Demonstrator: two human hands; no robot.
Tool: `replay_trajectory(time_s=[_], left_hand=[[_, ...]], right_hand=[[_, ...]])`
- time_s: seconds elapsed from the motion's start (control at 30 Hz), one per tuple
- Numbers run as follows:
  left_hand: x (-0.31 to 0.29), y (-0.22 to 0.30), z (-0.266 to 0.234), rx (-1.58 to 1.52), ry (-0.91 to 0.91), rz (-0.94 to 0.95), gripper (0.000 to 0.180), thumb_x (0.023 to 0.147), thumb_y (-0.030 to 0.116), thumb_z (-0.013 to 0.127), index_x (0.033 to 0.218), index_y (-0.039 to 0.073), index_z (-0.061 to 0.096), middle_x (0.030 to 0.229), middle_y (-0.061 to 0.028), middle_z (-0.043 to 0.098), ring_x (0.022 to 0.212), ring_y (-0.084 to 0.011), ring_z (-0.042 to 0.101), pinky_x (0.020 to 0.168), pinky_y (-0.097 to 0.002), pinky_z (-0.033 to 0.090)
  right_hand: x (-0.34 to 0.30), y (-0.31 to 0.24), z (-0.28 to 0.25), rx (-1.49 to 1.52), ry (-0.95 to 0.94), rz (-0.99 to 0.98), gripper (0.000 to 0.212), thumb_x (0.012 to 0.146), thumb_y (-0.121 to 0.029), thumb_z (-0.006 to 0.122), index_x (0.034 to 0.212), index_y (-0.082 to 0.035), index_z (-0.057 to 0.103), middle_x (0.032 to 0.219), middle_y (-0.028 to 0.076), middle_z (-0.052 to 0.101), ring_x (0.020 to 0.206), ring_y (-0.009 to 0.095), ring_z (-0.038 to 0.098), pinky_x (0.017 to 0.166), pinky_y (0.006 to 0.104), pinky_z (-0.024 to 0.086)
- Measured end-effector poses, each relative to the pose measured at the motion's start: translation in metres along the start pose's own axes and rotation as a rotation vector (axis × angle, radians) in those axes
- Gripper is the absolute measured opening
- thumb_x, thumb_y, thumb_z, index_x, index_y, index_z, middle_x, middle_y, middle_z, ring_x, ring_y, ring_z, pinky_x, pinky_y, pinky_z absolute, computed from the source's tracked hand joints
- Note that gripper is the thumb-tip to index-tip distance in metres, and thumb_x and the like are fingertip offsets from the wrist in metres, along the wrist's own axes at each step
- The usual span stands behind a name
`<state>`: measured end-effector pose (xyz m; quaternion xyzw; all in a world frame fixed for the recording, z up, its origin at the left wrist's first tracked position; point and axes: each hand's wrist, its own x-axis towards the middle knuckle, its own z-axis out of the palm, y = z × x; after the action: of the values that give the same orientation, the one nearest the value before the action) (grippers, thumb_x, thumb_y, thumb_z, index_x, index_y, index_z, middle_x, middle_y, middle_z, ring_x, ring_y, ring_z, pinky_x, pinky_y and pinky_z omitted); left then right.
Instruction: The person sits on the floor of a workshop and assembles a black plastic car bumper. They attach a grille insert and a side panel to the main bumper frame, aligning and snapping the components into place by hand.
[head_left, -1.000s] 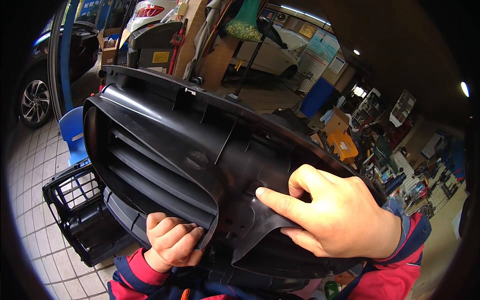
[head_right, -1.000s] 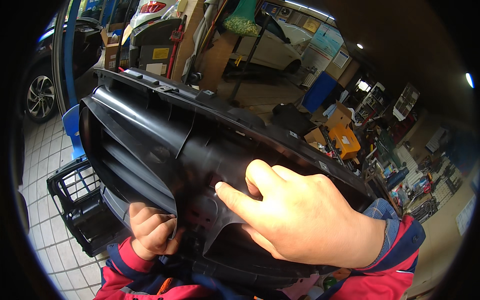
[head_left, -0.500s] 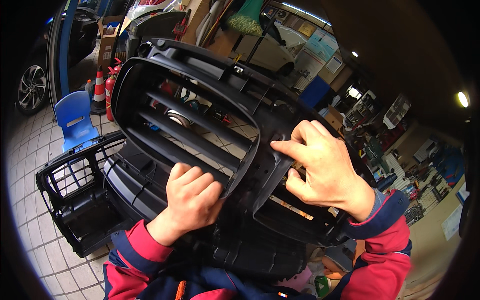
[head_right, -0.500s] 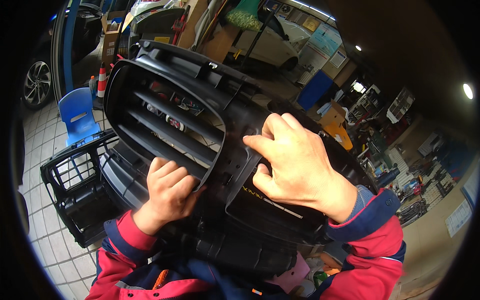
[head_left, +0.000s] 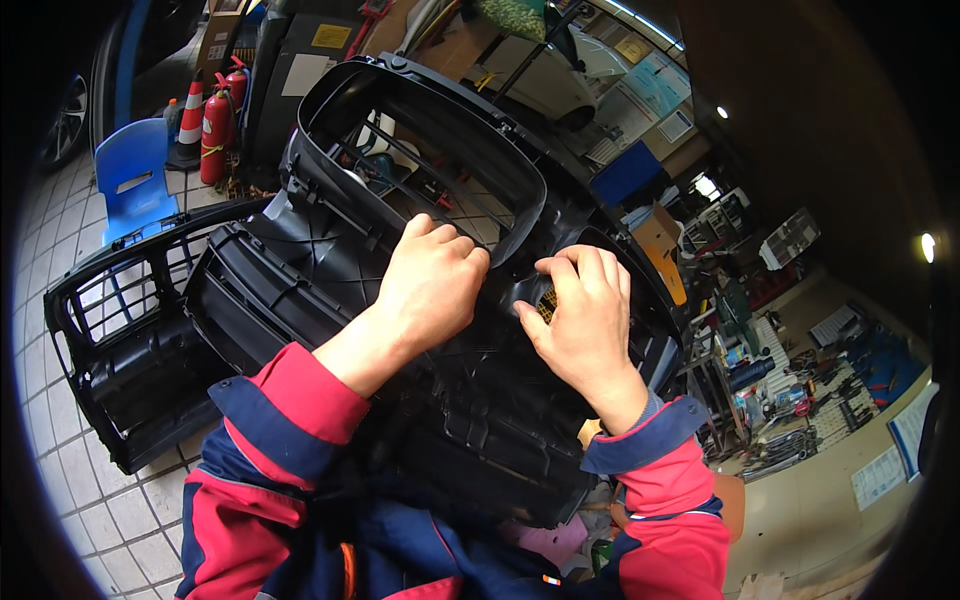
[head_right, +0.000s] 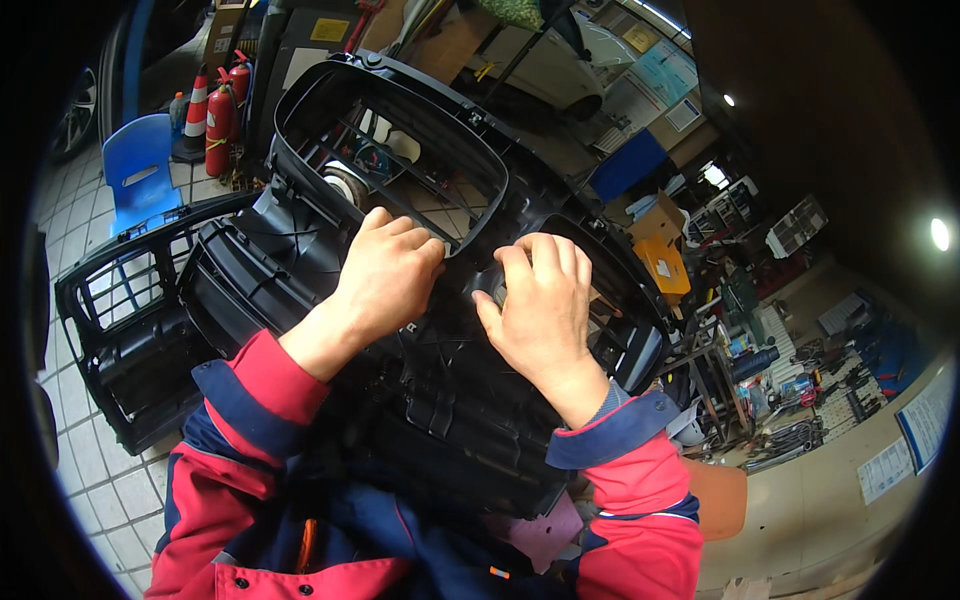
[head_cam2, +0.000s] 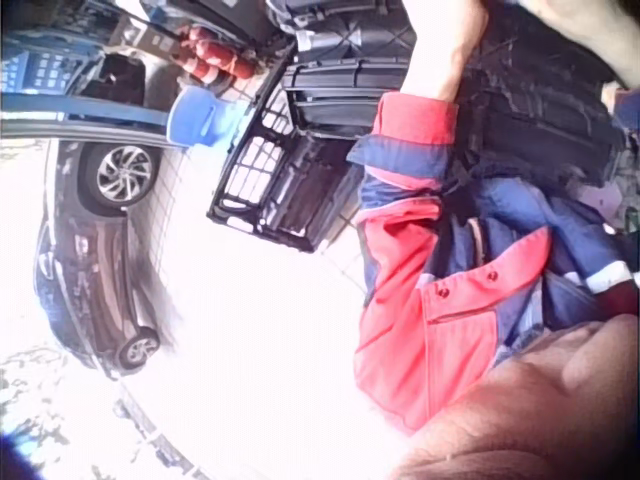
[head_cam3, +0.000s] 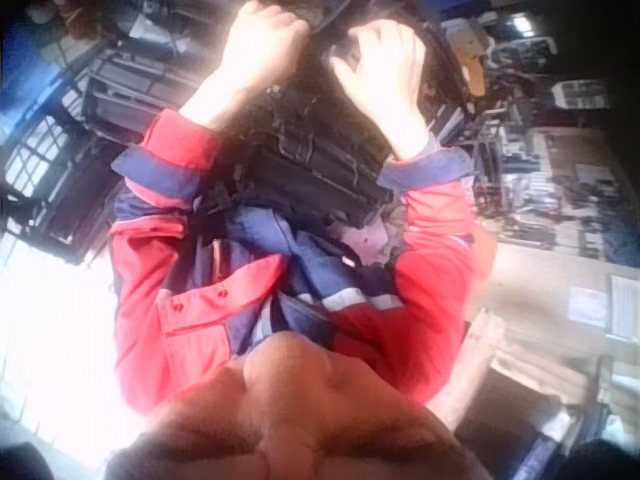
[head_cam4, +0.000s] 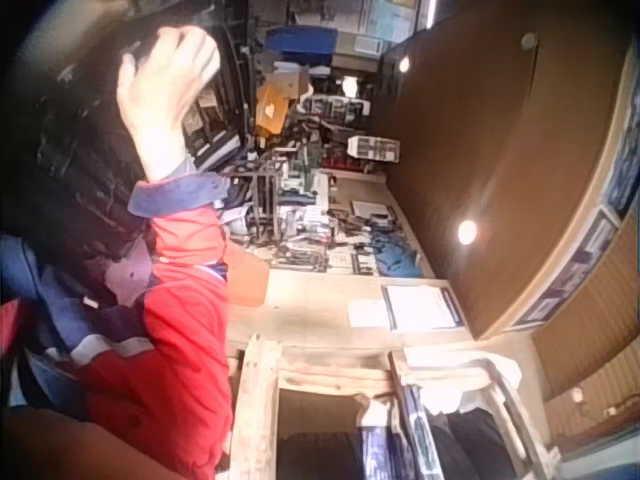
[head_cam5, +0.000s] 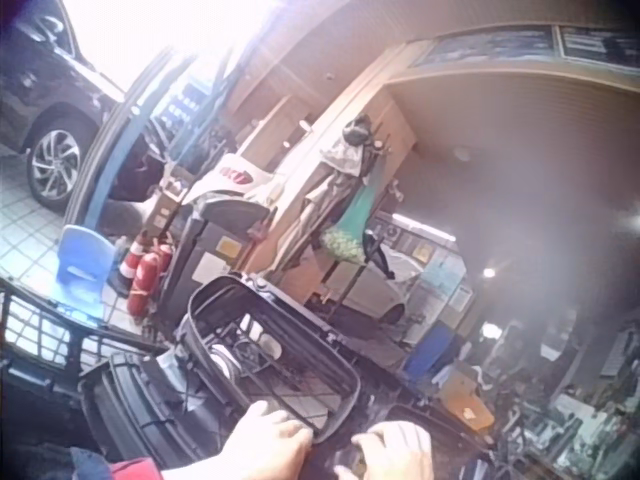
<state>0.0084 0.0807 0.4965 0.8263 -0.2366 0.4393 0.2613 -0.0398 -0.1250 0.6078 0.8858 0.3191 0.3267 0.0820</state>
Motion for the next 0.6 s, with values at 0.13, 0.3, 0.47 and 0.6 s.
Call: replay_trajectory(time_s=[0.13,0.3,0.47,0.6], left_hand=[[-0.009,0.018,-0.009,-0.010,0.012,-0.034,0.011,0.083,0.017,0.081,0.088,0.009,0.075,0.087,-0.0055,0.072,0.094,-0.0264,0.070,0.094,-0.0446,0.048],[-0.023,0.046,-0.027,-0.043,0.115,-0.063,0.016,0.078,0.012,0.078,0.088,0.009,0.067,0.085,-0.0058,0.059,0.089,-0.0274,0.062,0.094,-0.0442,0.048],[-0.032,0.056,-0.041,-0.093,0.097,-0.106,0.017,0.079,0.015,0.078,0.090,0.009,0.066,0.086,-0.0062,0.055,0.090,-0.0272,0.060,0.095,-0.0450,0.049],[-0.034,0.051,-0.044,-0.087,0.093,-0.122,0.017,0.080,0.015,0.077,0.092,0.009,0.067,0.087,-0.0065,0.055,0.090,-0.0274,0.060,0.097,-0.0449,0.049]], right_hand=[[-0.005,-0.010,0.004,-0.050,0.059,0.070,0.047,0.077,-0.019,0.102,0.118,-0.008,0.082,0.124,0.010,0.068,0.128,0.036,0.062,0.113,0.0538,0.049],[-0.015,-0.026,-0.016,-0.102,0.087,0.127,0.040,0.074,-0.014,0.102,0.110,-0.009,0.083,0.117,0.011,0.068,0.119,0.039,0.062,0.106,0.0524,0.056],[-0.014,-0.046,-0.020,-0.158,0.074,0.204,0.037,0.074,-0.012,0.102,0.105,-0.011,0.081,0.110,0.006,0.070,0.107,0.032,0.064,0.097,0.0473,0.051],[-0.008,-0.051,-0.014,-0.131,0.069,0.243,0.037,0.073,-0.009,0.101,0.103,-0.011,0.080,0.109,0.007,0.070,0.105,0.032,0.065,0.095,0.0468,0.051]])
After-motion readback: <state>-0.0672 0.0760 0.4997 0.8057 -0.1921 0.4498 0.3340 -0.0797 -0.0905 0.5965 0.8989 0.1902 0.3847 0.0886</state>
